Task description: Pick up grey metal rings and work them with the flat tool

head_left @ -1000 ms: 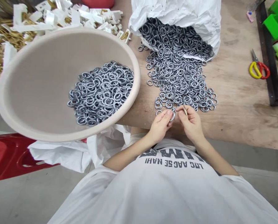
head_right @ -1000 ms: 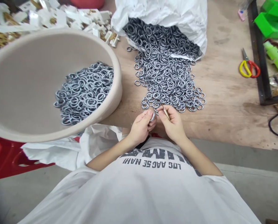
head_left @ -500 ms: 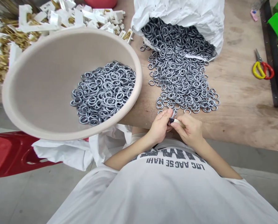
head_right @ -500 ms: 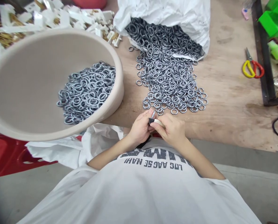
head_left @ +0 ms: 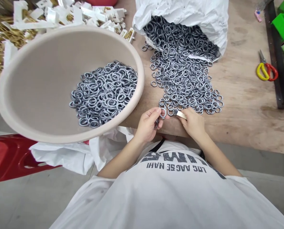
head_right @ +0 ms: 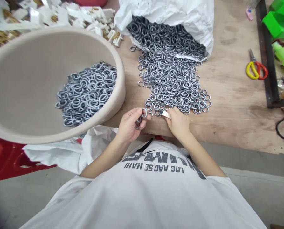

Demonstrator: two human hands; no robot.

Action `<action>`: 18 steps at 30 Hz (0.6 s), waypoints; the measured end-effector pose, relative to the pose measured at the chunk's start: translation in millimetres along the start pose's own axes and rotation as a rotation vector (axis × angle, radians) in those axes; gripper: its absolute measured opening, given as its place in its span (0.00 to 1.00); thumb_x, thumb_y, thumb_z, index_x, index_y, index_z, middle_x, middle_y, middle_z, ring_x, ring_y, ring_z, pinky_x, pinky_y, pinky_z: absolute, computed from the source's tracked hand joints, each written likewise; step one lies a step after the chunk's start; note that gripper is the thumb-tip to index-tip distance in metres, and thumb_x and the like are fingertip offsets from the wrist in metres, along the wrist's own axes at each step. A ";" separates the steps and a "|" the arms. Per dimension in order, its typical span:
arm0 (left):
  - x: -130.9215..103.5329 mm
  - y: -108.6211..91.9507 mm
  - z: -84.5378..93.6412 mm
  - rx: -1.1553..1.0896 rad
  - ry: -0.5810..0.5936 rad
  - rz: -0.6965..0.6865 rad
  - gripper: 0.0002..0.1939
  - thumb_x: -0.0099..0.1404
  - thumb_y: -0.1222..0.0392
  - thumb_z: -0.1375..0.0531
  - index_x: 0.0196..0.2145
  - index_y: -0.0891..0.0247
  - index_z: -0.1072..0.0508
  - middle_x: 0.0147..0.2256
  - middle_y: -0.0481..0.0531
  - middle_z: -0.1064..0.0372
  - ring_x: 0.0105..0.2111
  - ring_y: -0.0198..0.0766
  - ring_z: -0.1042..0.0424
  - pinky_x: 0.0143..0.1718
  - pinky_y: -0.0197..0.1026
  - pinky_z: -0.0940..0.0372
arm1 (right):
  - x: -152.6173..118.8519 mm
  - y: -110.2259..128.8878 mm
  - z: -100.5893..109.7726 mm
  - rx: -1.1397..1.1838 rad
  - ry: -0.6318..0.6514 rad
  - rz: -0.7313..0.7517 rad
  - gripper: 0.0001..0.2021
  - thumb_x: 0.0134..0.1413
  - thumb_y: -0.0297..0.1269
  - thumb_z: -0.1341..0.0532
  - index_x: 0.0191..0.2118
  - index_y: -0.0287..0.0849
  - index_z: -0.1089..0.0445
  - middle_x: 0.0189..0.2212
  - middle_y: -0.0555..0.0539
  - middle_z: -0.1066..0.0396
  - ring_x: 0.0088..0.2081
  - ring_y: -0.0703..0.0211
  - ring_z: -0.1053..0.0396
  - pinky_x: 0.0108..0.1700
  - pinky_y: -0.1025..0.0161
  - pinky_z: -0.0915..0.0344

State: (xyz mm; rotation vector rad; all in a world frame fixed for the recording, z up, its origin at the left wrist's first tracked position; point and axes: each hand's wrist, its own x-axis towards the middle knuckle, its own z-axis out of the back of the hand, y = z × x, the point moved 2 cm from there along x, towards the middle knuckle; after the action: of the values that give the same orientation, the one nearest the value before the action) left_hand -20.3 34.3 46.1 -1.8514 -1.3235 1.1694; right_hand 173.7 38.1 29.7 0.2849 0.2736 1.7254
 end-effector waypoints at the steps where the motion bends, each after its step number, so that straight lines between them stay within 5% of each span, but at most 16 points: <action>1: 1.0 -0.2 2.1 -0.004 -0.010 -0.002 0.16 0.63 0.49 0.35 0.33 0.67 0.26 0.29 0.52 0.26 0.18 0.25 0.39 0.18 0.30 0.48 | 0.0 0.4 0.3 -0.006 -0.004 0.000 0.11 0.66 0.43 0.41 0.46 0.46 0.25 0.41 0.43 0.26 0.39 0.50 0.29 0.34 0.59 0.44; 6: 5.1 -1.7 7.8 -0.020 -0.049 -0.033 0.15 0.62 0.51 0.34 0.36 0.67 0.23 0.28 0.51 0.26 0.18 0.24 0.38 0.18 0.29 0.47 | 1.5 5.8 1.5 0.065 -0.018 0.073 0.15 0.64 0.48 0.39 0.51 0.48 0.27 0.45 0.44 0.27 0.41 0.50 0.28 0.34 0.59 0.42; 11: 6.9 -6.0 9.8 -0.045 -0.057 -0.023 0.16 0.61 0.51 0.34 0.41 0.65 0.23 0.28 0.49 0.27 0.19 0.25 0.38 0.17 0.29 0.48 | 3.7 3.6 2.2 0.069 0.035 0.060 0.07 0.65 0.38 0.41 0.43 0.45 0.26 0.41 0.43 0.29 0.37 0.52 0.31 0.33 0.59 0.44; 15: 2.4 1.1 -0.7 -0.071 -0.016 0.041 0.15 0.61 0.49 0.34 0.35 0.64 0.28 0.28 0.47 0.31 0.20 0.26 0.38 0.17 0.29 0.50 | 0.7 -0.9 8.8 0.591 -0.073 -0.012 0.07 0.66 0.40 0.42 0.38 0.44 0.31 0.31 0.49 0.33 0.33 0.57 0.34 0.34 0.62 0.41; 18: -1.4 13.8 -15.8 -0.016 0.066 0.078 0.17 0.60 0.49 0.32 0.39 0.64 0.26 0.27 0.44 0.36 0.20 0.24 0.42 0.18 0.29 0.51 | -6.5 8.2 9.1 1.066 -0.081 -0.131 0.10 0.66 0.46 0.41 0.39 0.46 0.34 0.26 0.54 0.38 0.24 0.64 0.41 0.27 0.65 0.44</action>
State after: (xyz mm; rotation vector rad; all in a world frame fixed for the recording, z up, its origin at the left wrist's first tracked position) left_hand -0.4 28.8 42.2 -1.9516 -1.2385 1.1295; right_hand 170.3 30.5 40.8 1.0739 1.1186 1.2943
